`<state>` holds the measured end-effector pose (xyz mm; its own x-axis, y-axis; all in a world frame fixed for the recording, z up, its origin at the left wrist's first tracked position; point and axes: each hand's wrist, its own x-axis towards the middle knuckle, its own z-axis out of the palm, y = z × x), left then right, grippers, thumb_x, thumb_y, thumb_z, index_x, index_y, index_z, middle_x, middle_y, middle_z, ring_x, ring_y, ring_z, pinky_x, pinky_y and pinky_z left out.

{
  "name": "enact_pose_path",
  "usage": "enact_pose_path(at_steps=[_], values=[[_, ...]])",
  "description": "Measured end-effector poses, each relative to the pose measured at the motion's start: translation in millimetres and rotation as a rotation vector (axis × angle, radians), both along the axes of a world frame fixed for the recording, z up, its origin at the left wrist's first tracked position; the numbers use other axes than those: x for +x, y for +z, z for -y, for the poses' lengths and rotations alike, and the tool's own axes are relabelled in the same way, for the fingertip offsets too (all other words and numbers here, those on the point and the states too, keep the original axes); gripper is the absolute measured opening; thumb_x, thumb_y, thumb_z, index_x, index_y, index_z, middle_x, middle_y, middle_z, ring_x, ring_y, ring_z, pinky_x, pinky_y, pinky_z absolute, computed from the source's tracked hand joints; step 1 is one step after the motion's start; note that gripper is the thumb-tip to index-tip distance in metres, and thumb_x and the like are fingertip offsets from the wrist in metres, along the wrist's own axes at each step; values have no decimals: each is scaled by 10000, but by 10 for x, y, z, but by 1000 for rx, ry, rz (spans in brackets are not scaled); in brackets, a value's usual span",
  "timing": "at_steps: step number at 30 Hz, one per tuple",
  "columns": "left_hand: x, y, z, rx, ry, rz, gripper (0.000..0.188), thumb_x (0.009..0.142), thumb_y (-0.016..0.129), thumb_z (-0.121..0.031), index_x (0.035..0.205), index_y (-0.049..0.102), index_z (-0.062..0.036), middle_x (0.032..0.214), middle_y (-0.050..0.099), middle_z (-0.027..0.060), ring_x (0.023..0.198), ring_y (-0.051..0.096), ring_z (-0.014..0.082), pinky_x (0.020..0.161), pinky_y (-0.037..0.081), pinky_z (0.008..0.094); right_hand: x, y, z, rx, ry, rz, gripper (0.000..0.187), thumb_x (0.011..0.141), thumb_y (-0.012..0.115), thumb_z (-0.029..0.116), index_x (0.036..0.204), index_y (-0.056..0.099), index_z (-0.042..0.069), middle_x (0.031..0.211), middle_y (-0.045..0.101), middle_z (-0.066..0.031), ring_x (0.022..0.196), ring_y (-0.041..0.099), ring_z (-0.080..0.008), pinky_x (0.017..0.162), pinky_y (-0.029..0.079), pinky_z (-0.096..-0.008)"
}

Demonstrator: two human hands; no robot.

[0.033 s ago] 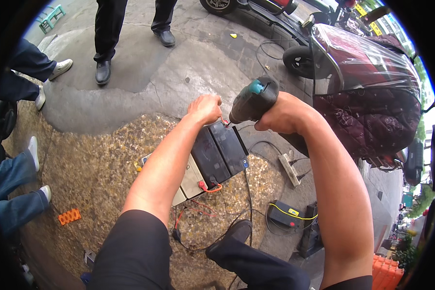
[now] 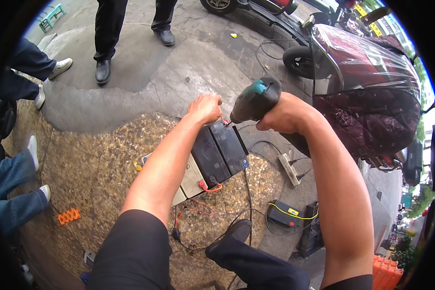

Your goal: The person uses a power drill to secure wires to a battery pack and then fastens a plastic cover over the assembly. The person works on the ground in an outdoor area with several electric scooters nearby.

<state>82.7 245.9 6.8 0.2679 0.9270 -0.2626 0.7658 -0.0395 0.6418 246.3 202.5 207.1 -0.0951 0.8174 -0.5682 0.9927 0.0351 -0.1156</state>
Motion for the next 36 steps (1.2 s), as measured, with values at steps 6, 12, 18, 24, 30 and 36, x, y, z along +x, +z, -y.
enact_pose_path(at_steps=[6, 12, 18, 24, 30, 36], values=[[-58, -72, 16, 33, -5, 45, 362, 835, 590, -159, 1179, 697, -129, 1183, 671, 184, 1132, 628, 355, 950, 499, 460, 40, 31, 37, 12, -67, -128, 453, 676, 778, 207, 1098, 699, 62, 1055, 709, -189, 1004, 673, -315, 874, 530, -367], [-101, -140, -2, 49, 9, 104, 370, 860, 541, -139, 1196, 662, -44, 1175, 663, 224, 1140, 612, 383, 978, 479, 442, 73, -29, 19, 11, -85, -149, 470, 668, 783, 165, 1120, 692, 72, 1022, 716, -153, 964, 671, -273, 857, 526, -358], [-126, -130, -5, 29, 10, 113, 384, 858, 533, -143, 1210, 654, -48, 1176, 666, 219, 1142, 615, 377, 991, 474, 437, 116, -74, 54, -9, -127, -156, 474, 672, 778, 148, 1131, 684, 74, 970, 718, -121, 899, 660, -232, 826, 521, -357], [-131, -107, 1, 22, -3, 80, 394, 855, 532, -142, 1219, 653, -53, 1185, 662, 221, 1156, 609, 374, 999, 470, 438, 170, -95, 69, 12, -112, -191, 459, 657, 786, 181, 1095, 700, 74, 979, 723, -152, 903, 680, -264, 826, 533, -364], [-129, -123, 3, 23, -7, 68, 411, 851, 533, -144, 1235, 644, -46, 1199, 655, 223, 1174, 599, 370, 1017, 461, 431, 188, -121, 66, 54, -56, -156, 486, 648, 811, 236, 1104, 711, 101, 1027, 724, -154, 957, 689, -281, 852, 539, -369], [-108, -54, 47, 33, -44, 13, 424, 851, 531, -141, 1254, 636, -60, 1243, 636, 215, 1202, 578, 364, 1023, 454, 438, 73, -42, -15, 34, 166, -36, 511, 643, 847, 382, 1071, 720, 134, 1080, 721, -120, 1014, 681, -290, 889, 537, -381]])
